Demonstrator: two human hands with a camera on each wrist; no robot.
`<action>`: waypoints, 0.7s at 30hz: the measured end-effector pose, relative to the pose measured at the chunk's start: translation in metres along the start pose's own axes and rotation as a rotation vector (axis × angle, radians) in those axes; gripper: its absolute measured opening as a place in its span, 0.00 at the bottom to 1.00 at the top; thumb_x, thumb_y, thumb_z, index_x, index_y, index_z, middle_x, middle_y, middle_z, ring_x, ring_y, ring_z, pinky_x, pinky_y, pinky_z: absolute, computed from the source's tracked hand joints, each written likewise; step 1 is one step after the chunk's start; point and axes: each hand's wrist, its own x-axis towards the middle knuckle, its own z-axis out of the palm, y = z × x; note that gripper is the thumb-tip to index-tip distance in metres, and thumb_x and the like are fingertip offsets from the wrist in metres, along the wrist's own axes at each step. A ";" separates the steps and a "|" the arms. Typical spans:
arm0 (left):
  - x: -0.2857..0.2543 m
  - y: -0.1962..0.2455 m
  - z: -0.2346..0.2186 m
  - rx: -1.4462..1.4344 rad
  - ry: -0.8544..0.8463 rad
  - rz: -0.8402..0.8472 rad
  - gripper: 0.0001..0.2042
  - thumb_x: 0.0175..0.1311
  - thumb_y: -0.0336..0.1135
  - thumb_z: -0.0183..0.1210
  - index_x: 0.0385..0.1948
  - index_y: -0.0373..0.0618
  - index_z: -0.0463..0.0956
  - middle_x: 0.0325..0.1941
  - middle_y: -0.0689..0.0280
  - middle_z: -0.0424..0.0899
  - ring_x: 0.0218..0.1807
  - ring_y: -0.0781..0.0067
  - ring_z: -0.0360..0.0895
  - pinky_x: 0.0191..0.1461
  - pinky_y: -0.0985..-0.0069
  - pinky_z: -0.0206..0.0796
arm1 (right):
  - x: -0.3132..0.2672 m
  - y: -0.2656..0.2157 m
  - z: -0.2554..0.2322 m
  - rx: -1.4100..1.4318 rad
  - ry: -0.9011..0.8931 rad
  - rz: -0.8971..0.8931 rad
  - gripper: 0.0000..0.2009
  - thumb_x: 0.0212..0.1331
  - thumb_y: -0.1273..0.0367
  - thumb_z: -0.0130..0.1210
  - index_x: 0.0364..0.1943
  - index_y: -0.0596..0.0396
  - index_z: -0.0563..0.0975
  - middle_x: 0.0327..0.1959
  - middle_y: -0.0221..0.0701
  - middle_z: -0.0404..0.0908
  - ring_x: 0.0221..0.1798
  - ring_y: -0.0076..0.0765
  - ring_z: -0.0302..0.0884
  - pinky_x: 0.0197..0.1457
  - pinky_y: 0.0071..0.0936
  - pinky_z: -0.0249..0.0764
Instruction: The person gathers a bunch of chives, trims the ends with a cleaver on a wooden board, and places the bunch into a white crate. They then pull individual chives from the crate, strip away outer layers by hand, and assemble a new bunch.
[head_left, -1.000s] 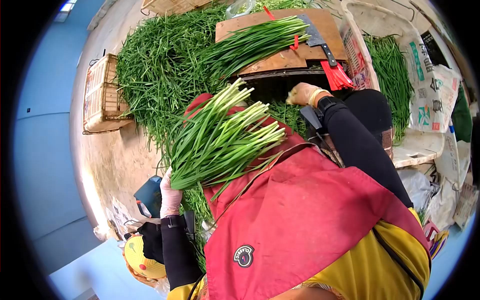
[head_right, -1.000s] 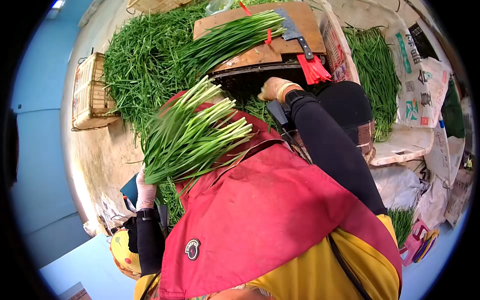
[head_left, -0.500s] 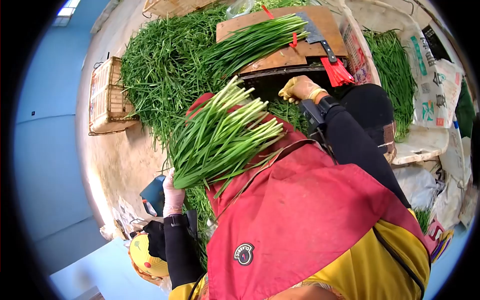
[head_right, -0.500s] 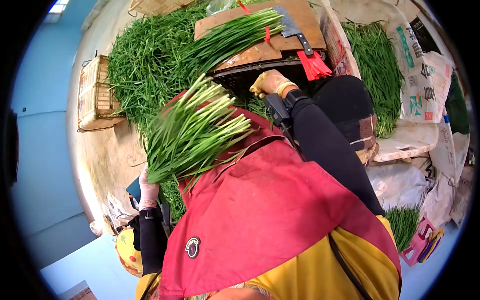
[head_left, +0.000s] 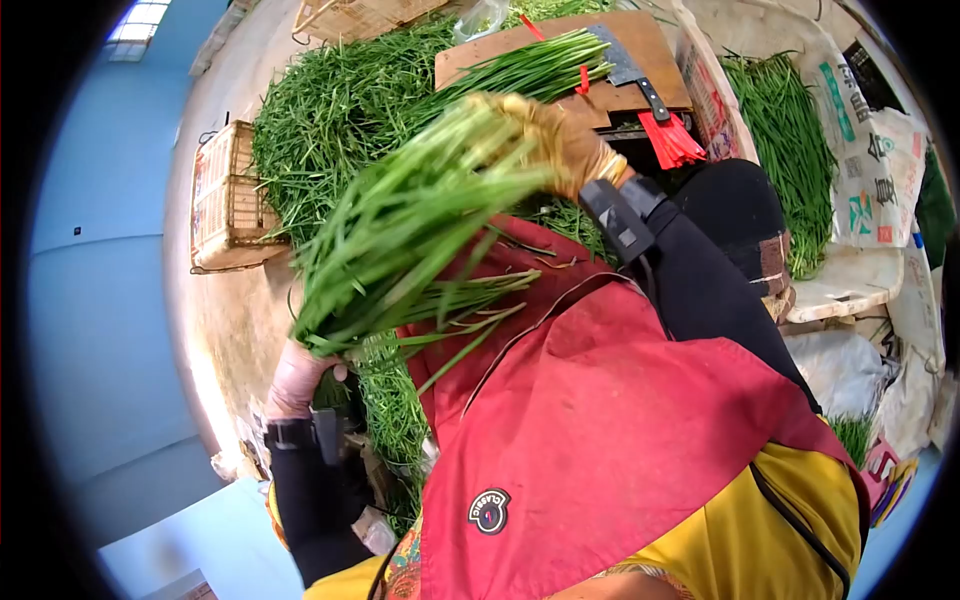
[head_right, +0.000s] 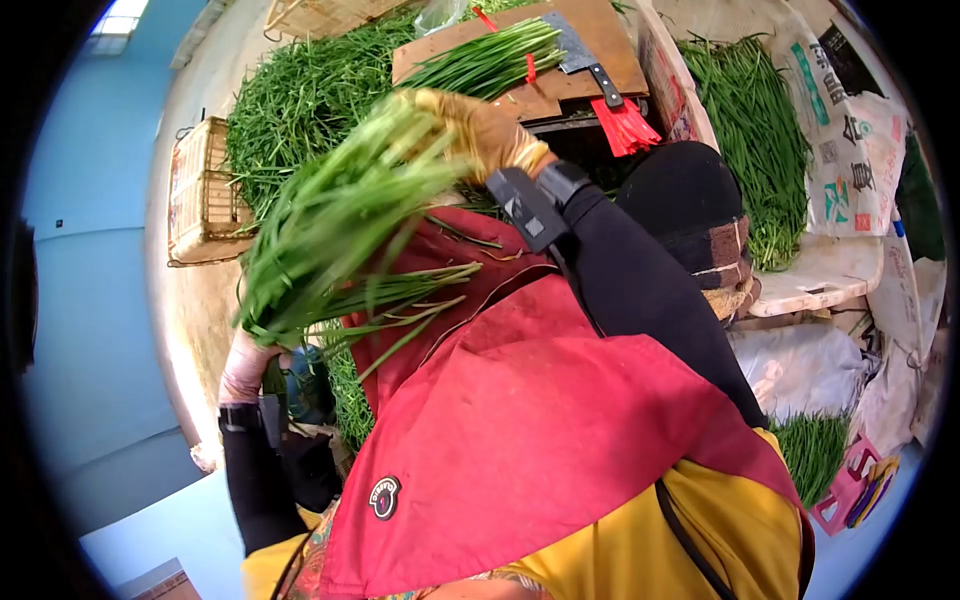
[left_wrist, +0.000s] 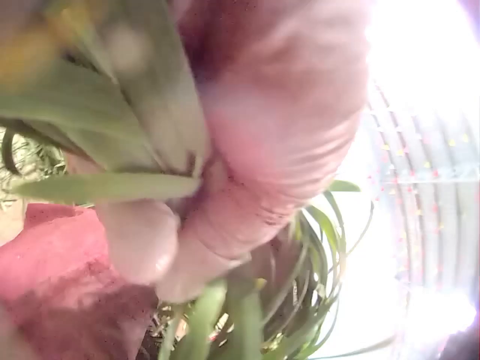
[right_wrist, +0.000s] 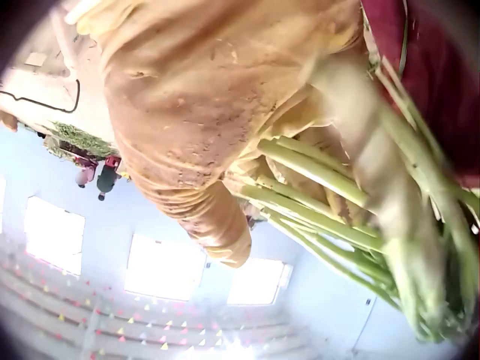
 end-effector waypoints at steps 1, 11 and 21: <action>-0.004 0.012 0.003 -0.005 -0.032 -0.041 0.20 0.48 0.17 0.60 0.46 0.38 0.75 0.31 0.63 0.80 0.22 0.78 0.74 0.19 0.84 0.63 | 0.003 -0.010 0.012 0.041 -0.007 -0.087 0.22 0.64 0.55 0.52 0.57 0.53 0.72 0.47 0.35 0.80 0.49 0.40 0.80 0.49 0.42 0.80; -0.004 -0.113 0.005 -0.409 -0.244 -0.149 0.23 0.47 0.28 0.67 0.47 0.34 0.71 0.17 0.64 0.73 0.11 0.74 0.66 0.17 0.77 0.55 | 0.000 -0.003 -0.022 -0.184 0.113 -0.143 0.29 0.58 0.53 0.59 0.61 0.52 0.70 0.58 0.36 0.72 0.59 0.41 0.67 0.59 0.44 0.67; 0.000 -0.106 0.017 -0.368 -0.173 -0.082 0.20 0.45 0.32 0.68 0.40 0.35 0.74 0.14 0.66 0.71 0.10 0.74 0.64 0.17 0.76 0.55 | -0.006 0.072 -0.059 -0.960 0.226 0.069 0.38 0.49 0.59 0.68 0.61 0.68 0.66 0.54 0.45 0.77 0.54 0.37 0.76 0.59 0.27 0.70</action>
